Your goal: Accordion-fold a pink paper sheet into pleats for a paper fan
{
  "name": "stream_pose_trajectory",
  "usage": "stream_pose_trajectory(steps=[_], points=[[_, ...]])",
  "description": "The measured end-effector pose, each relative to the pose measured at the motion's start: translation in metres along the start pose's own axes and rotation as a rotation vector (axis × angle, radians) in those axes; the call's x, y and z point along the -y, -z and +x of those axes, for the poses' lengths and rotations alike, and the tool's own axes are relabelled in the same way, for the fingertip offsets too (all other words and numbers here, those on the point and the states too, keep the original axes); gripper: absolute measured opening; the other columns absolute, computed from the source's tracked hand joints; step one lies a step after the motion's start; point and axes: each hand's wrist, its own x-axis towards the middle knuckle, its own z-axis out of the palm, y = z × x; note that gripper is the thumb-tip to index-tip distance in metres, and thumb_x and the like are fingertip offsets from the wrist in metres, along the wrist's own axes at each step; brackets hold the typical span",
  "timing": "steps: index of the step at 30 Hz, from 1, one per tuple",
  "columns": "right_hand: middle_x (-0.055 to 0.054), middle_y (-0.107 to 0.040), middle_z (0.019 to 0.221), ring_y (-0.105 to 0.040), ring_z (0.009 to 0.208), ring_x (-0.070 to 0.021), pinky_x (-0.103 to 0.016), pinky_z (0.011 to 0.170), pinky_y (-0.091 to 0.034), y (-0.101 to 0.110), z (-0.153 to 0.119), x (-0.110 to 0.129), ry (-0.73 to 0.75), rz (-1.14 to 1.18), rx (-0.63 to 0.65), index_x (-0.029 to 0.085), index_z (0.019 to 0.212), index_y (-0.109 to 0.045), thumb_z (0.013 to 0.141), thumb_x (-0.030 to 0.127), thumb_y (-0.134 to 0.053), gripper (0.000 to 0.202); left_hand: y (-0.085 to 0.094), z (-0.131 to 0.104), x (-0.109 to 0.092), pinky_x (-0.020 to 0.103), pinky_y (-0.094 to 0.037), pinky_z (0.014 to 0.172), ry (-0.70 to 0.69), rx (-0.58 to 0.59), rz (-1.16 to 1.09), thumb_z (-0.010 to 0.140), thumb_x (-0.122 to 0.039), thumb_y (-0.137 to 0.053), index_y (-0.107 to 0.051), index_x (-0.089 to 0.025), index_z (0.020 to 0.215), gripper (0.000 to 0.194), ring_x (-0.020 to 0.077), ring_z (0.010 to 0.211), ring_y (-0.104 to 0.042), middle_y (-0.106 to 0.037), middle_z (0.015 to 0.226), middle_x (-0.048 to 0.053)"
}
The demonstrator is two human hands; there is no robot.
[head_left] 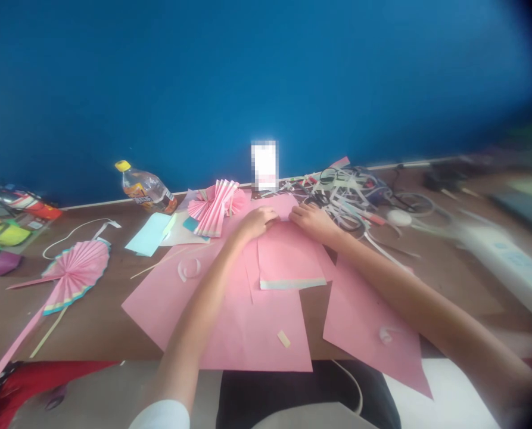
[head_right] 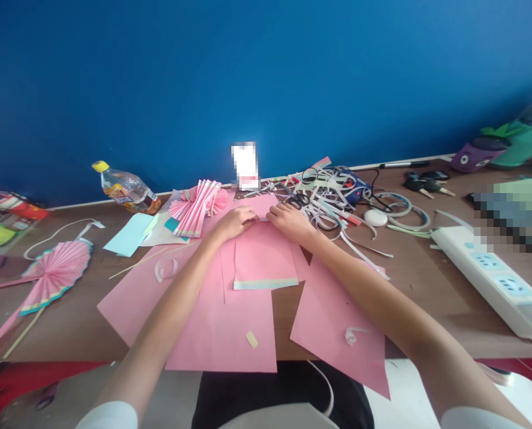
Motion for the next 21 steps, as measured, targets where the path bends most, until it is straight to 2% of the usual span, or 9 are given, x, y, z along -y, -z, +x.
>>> stream_pose_trajectory(steps=[6,13,17,21], points=[[-0.011,-0.062,0.094,-0.051,0.083,-0.0215,-0.032,0.073,-0.031,0.005,0.001,-0.001,-0.012,0.087,0.094,0.014,0.1,-0.067,0.087,0.002,-0.04,0.032,0.008,0.003,-0.006,0.029,-0.049,0.082,-0.027,0.118,0.02,0.09,-0.012,-0.05,-0.074,-0.018,0.095,0.025,0.018,0.09,-0.063,-0.068,0.096,0.008],[-0.01,-0.063,0.095,-0.054,0.086,-0.0198,-0.029,0.071,-0.033,0.007,0.001,0.0,-0.069,0.18,0.086,0.015,0.094,-0.069,0.092,0.011,-0.041,0.029,0.007,0.002,-0.005,0.03,-0.049,0.086,0.098,0.092,-0.077,0.087,-0.016,-0.057,-0.074,-0.019,0.097,0.02,0.0182,0.09,-0.065,-0.07,0.098,0.007],[-0.01,-0.063,0.093,-0.055,0.085,-0.0192,-0.029,0.071,-0.033,0.005,0.001,0.0,-0.079,0.174,0.078,0.016,0.092,-0.07,0.091,0.012,-0.042,0.028,0.011,0.002,-0.006,0.031,-0.049,0.079,0.17,0.087,-0.154,0.082,-0.016,-0.062,-0.074,-0.017,0.09,0.015,0.0181,0.084,-0.064,-0.07,0.092,0.006],[-0.01,-0.062,0.094,-0.054,0.084,-0.0199,-0.03,0.07,-0.033,0.006,0.001,0.002,-0.063,0.146,0.075,0.016,0.11,-0.069,0.089,0.009,-0.044,0.034,0.01,0.001,-0.006,0.03,-0.049,0.075,0.219,0.069,-0.241,0.081,-0.016,-0.061,-0.072,-0.016,0.087,0.012,0.0167,0.079,-0.062,-0.07,0.088,0.005]])
